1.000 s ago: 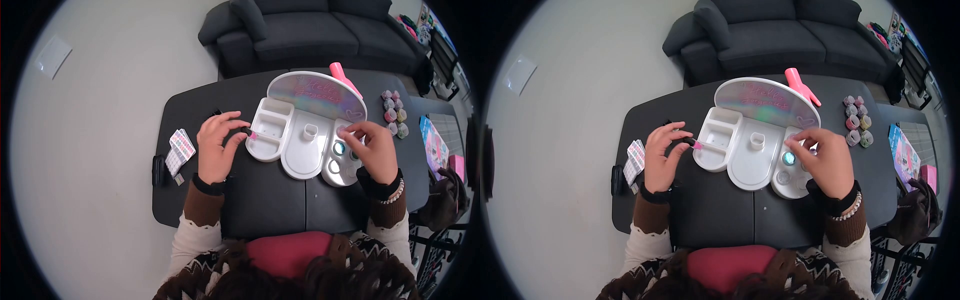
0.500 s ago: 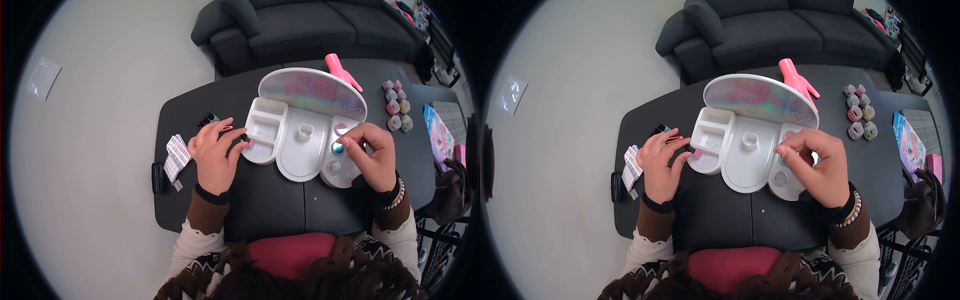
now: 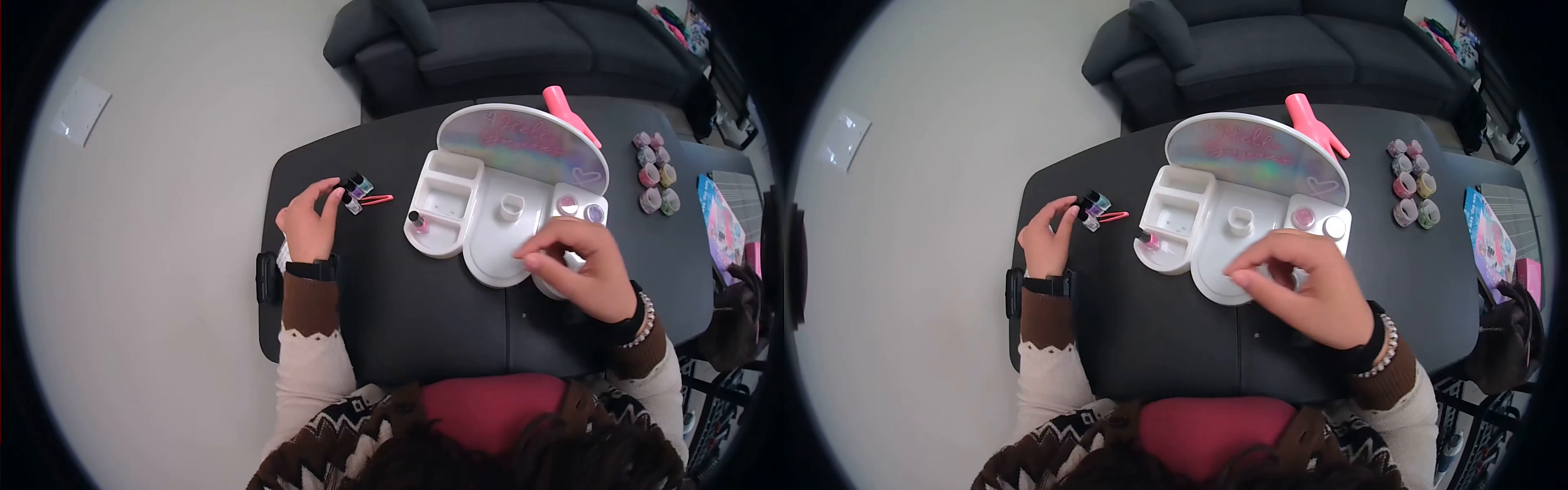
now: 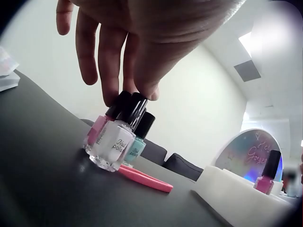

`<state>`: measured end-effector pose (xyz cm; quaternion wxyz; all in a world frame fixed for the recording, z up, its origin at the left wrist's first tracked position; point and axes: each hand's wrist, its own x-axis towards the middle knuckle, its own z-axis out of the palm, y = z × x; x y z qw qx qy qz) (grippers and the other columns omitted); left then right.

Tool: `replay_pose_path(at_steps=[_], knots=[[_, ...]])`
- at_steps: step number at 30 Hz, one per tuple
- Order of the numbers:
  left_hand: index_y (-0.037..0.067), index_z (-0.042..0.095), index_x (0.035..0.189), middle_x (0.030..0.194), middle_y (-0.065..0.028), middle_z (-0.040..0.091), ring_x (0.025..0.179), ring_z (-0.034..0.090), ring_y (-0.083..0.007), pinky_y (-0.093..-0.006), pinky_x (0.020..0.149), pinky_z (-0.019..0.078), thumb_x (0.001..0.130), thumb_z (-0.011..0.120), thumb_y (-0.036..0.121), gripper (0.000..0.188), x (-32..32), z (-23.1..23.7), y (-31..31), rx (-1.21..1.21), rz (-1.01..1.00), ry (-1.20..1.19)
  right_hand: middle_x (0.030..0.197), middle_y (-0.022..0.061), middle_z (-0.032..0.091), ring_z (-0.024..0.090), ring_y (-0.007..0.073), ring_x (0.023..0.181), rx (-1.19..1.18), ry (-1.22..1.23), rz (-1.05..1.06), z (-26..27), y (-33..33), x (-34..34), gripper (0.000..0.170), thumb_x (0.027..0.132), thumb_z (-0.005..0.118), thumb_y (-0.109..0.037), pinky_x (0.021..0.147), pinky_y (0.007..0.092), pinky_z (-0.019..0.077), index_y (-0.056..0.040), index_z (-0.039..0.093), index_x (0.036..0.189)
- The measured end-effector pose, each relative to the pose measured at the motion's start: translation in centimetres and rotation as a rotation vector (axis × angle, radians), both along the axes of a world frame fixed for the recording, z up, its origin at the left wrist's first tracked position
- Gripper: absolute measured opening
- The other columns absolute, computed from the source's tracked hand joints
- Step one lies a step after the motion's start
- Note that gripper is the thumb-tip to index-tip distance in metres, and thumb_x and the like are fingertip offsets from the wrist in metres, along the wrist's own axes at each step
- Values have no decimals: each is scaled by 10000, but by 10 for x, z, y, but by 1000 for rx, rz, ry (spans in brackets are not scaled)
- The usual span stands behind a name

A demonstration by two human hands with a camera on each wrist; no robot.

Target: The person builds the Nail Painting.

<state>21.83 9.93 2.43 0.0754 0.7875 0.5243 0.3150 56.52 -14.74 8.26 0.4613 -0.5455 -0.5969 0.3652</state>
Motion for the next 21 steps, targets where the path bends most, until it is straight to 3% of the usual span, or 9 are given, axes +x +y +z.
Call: replay_pose_path(at_steps=[1, 2, 4, 5, 7, 8, 14, 20, 21], knots=[[192, 844, 1172, 1080, -36, 846, 1028, 774, -246, -422, 1069, 386, 1035, 759, 365, 237, 2, 2, 0, -39, 41, 26, 923, 25, 730, 658, 107, 803, -56, -64, 39, 8, 5, -8, 95, 1014, 779, -121, 694, 266, 509, -79, 821, 1088], [192, 844, 1172, 1080, -36, 846, 1028, 774, -246, -422, 1069, 386, 1035, 759, 365, 237, 1, 1, 1, -40, 35, 21, 923, 25, 730, 658, 107, 803, -57, -69, 33, 9, 11, -17, 95, 1014, 779, -121, 694, 266, 509, -79, 821, 1088], [191, 843, 1176, 1083, -39, 846, 1030, 773, -250, -420, 1069, 389, 1060, 726, 348, 228, -3, -4, 7, -27, -6, 0, 1030, 68, 747, 704, 229, 914, 163, -292, 80, 3, 31, -36, 207, 972, 794, -118, 758, 367, 594, -127, 813, 1178], [191, 843, 1176, 1083, -39, 846, 1030, 773, -250, -420, 1069, 389, 1060, 726, 348, 228, -4, -7, 8, -25, -13, -7, 1030, 68, 747, 704, 229, 914, 164, -299, 74, 0, 42, -46, 207, 972, 794, -118, 758, 367, 594, -127, 813, 1178], [189, 844, 1170, 1071, -44, 847, 1004, 777, -242, -407, 1055, 411, 1085, 689, 324, 222, -5, -11, 8, -22, -31, -40, 1118, 64, 742, 704, 304, 1034, 335, -646, 8, -3, 64, -67, 293, 950, 786, -87, 884, 429, 589, -123, 798, 1240], [189, 844, 1170, 1071, -44, 847, 1004, 777, -242, -407, 1055, 411, 1085, 689, 324, 222, -6, -13, 7, -21, -30, -43, 1178, 61, 733, 691, 323, 1118, 207, -699, 13, -1, 74, -78, 306, 940, 778, -105, 959, 457, 580, -118, 790, 1245], [170, 842, 1164, 1027, -44, 845, 952, 785, -234, -386, 1013, 467, 1090, 680, 313, 228, -6, -16, 7, 14, -49, -125, 1060, 90, 760, 725, 333, 1082, 108, -901, -71, -12, 109, -117, 185, 962, 730, -111, 877, 477, 611, -88, 766, 1142], [165, 836, 1196, 1028, -55, 838, 981, 764, -241, -427, 1124, 397, 1105, 657, 387, 300, -5, -15, 1, -55, -28, -191, 1091, 104, 775, 733, 342, 1104, 95, -914, -124, -21, 114, -122, 196, 963, 733, -121, 903, 478, 608, -90, 750, 1155], [112, 827, 1211, 1016, -98, 833, 961, 780, -245, -385, 1010, 489, 1115, 655, 355, 313, -4, -14, 1, -14, -53, -177, 1111, 107, 773, 732, 345, 1106, 76, -923, -122, -20, 113, -121, 235, 966, 744, -138, 907, 477, 608, -94, 746, 1197]])
